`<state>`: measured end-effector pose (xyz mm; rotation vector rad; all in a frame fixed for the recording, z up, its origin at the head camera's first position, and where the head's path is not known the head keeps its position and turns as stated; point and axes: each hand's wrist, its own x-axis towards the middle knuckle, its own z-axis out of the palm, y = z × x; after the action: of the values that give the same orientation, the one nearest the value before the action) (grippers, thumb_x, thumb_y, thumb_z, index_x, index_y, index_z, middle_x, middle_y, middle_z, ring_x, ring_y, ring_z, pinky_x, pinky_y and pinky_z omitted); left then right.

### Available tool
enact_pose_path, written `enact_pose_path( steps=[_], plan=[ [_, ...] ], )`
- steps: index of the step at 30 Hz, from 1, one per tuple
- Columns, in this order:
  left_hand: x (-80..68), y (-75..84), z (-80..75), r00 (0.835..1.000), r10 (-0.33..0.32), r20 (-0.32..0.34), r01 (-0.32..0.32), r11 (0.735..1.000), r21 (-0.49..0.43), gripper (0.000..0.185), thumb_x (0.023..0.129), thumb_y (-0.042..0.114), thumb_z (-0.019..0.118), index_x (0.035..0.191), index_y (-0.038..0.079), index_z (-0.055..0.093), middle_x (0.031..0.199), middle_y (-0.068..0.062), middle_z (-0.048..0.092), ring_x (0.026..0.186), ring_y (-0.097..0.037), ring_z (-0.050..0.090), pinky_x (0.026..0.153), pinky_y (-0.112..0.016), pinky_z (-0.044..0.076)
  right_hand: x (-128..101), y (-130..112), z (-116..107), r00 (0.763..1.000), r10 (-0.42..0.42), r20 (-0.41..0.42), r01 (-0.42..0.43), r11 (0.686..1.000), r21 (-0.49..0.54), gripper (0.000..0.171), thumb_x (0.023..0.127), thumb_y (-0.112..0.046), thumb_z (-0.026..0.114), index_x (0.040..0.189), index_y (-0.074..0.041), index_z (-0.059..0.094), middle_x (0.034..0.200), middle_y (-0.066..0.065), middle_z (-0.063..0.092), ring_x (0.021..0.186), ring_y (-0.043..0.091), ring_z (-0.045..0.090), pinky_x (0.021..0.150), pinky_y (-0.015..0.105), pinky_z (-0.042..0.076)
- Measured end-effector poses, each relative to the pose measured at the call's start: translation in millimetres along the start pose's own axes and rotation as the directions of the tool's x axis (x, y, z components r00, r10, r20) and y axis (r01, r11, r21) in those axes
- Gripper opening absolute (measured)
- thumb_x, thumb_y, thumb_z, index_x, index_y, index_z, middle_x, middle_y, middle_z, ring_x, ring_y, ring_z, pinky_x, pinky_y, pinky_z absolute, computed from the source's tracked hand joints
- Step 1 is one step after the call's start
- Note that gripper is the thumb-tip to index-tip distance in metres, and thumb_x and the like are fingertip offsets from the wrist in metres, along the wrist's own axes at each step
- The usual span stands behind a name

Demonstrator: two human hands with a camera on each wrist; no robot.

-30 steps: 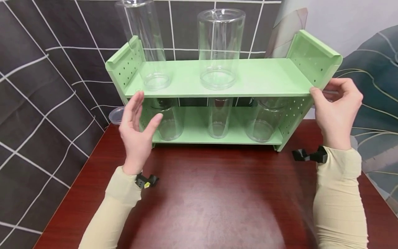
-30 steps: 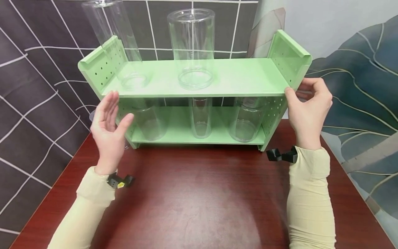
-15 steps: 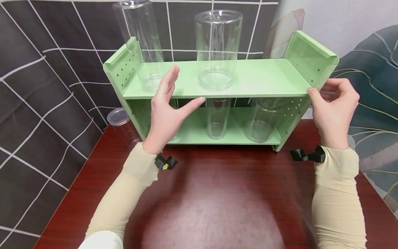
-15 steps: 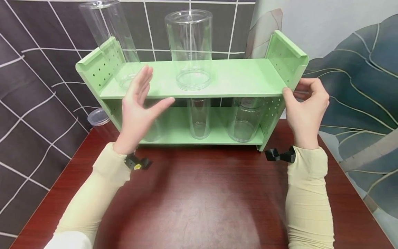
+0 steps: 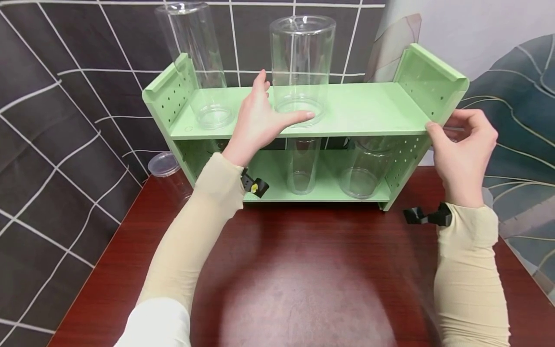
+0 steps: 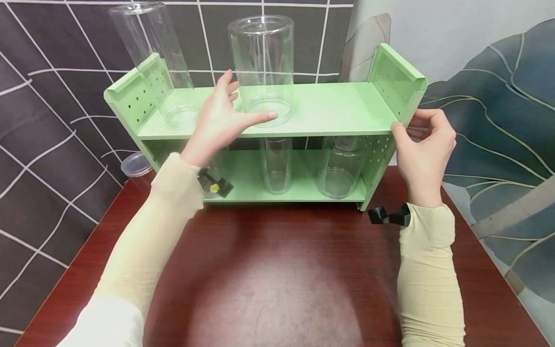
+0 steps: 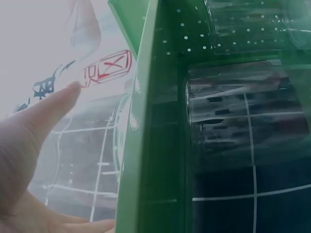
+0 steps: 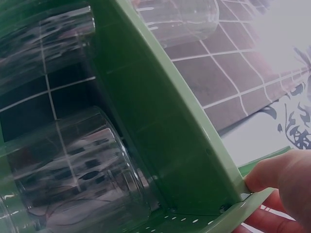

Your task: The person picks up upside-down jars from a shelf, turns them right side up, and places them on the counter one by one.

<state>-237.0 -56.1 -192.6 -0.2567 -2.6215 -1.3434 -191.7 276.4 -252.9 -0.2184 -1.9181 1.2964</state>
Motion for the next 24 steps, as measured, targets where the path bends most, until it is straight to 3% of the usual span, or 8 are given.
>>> enact_pose_path(
  steps=[4, 11, 17, 24],
  plan=[
    [6.6, 4.6, 5.7, 0.999, -0.048, 0.024, 0.047, 0.998, 0.036, 0.133, 0.067, 0.059, 0.090, 0.164, 0.020, 0.008, 0.160, 0.002, 0.037, 0.142, -0.010, 0.037, 0.111, -0.022, 0.034, -1, 0, 0, 1.000, 0.004, 0.001, -0.004, 1.000, 0.000, 0.029, 0.087, -0.012, 0.072, 0.116, -0.012, 0.074, 0.102, -0.007, 0.066, 0.087, 0.005, 0.062, 0.075, 0.020, 0.048],
    [11.7, 4.5, 9.9, 0.998, -0.064, -0.011, 0.064, 0.998, 0.019, 0.118, 0.070, 0.057, 0.089, 0.160, 0.020, 0.022, 0.152, 0.001, 0.047, 0.135, -0.013, 0.045, 0.105, -0.024, 0.040, -2, -5, 2, 1.000, -0.001, 0.009, 0.001, 1.000, 0.007, 0.030, 0.088, -0.012, 0.072, 0.117, -0.011, 0.073, 0.102, -0.008, 0.065, 0.089, 0.005, 0.062, 0.077, 0.020, 0.048],
    [11.2, 2.1, 12.0, 0.998, -0.033, -0.054, 0.033, 0.999, -0.003, 0.113, 0.069, 0.057, 0.090, 0.158, 0.019, 0.032, 0.145, 0.000, 0.050, 0.127, -0.012, 0.049, 0.099, -0.023, 0.042, -1, -2, 1, 1.000, -0.008, 0.006, 0.008, 1.000, 0.009, 0.030, 0.087, -0.012, 0.072, 0.117, -0.011, 0.074, 0.102, -0.007, 0.066, 0.089, 0.006, 0.062, 0.077, 0.021, 0.048],
    [2.3, -1.4, 11.1, 0.994, 0.020, -0.105, -0.034, 0.991, -0.126, 0.104, 0.066, 0.052, 0.093, 0.150, 0.021, 0.041, 0.140, 0.003, 0.050, 0.122, -0.015, 0.053, 0.093, -0.022, 0.046, 3, 7, 1, 1.000, -0.019, 0.004, 0.019, 1.000, 0.019, 0.028, 0.087, -0.010, 0.072, 0.115, -0.010, 0.074, 0.099, -0.006, 0.067, 0.088, 0.007, 0.064, 0.076, 0.019, 0.049]
  ],
)
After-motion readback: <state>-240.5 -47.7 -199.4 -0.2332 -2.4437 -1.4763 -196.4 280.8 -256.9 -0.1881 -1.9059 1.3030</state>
